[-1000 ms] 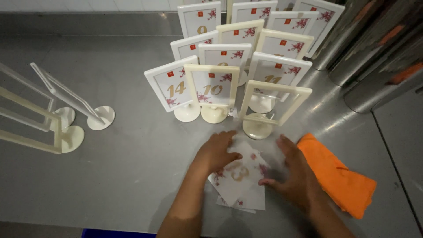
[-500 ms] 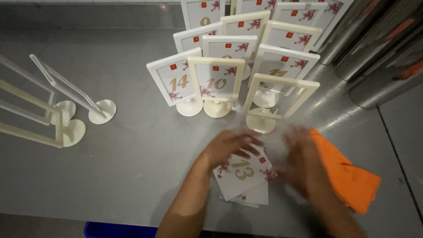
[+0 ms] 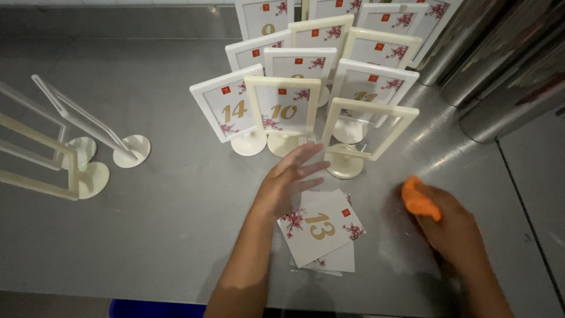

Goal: Cleaning plastic table number frames with a cloth and inserting numbered cards into them.

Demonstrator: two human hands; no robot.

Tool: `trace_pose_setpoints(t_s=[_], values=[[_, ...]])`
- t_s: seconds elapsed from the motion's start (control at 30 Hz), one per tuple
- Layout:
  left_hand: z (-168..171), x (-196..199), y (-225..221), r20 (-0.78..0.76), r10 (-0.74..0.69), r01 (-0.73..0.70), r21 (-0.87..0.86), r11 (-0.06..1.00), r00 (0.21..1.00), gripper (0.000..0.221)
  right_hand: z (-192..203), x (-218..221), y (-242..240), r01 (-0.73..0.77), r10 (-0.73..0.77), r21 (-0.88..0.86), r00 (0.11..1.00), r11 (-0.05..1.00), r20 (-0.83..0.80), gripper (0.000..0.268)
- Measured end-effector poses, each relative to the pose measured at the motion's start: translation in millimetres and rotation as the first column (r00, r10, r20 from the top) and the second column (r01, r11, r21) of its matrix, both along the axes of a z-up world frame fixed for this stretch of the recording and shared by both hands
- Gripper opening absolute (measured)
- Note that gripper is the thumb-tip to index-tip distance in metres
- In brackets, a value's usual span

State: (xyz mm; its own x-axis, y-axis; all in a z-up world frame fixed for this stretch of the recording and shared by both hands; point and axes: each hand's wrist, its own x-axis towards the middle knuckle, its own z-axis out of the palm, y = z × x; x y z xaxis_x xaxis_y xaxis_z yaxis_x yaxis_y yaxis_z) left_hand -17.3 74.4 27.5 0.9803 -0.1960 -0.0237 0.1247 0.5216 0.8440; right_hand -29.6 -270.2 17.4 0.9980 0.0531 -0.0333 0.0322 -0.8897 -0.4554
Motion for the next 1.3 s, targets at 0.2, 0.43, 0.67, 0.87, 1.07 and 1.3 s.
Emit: trace_pose_setpoints(t_s=[0.2,0.43,0.67,0.87,1.07,1.3], values=[[-6,-7,-13,0.198,-0.113,0.152,-0.195,0.969,0.974,0.065,33,-16,58,-0.22,-0.062,0.594,0.907,0.774,0.416,0.046],[-38,-10,-47,0.145,-0.214,0.256,-0.406,0.878,0.966,0.087,-18,-12,126,-0.519,0.46,-0.125,0.589,0.845,0.665,0.052],[-81,-3,-74,-0.28,-0.29,0.079,-0.581,0.81,0.915,0.076,33,-30,144,-0.399,0.363,-0.166,0.494,0.902,0.79,0.028],[-44,-19,-75,-0.178,-0.226,0.208,-0.115,0.971,0.958,0.094,-30,-1,105,-0.358,0.292,-0.073,0.61,0.931,0.737,0.049],[-9,-27,-61,-0.5,-0.139,0.255,0.17,0.952,0.855,0.101,-8,-17,123,-0.499,0.413,-0.092,0.582,0.861,0.701,0.05],[-27,-21,-65,-0.095,-0.211,0.224,0.166,0.96,0.973,0.109,-6,-7,111,-0.307,0.259,-0.048,0.697,0.95,0.668,0.08]])
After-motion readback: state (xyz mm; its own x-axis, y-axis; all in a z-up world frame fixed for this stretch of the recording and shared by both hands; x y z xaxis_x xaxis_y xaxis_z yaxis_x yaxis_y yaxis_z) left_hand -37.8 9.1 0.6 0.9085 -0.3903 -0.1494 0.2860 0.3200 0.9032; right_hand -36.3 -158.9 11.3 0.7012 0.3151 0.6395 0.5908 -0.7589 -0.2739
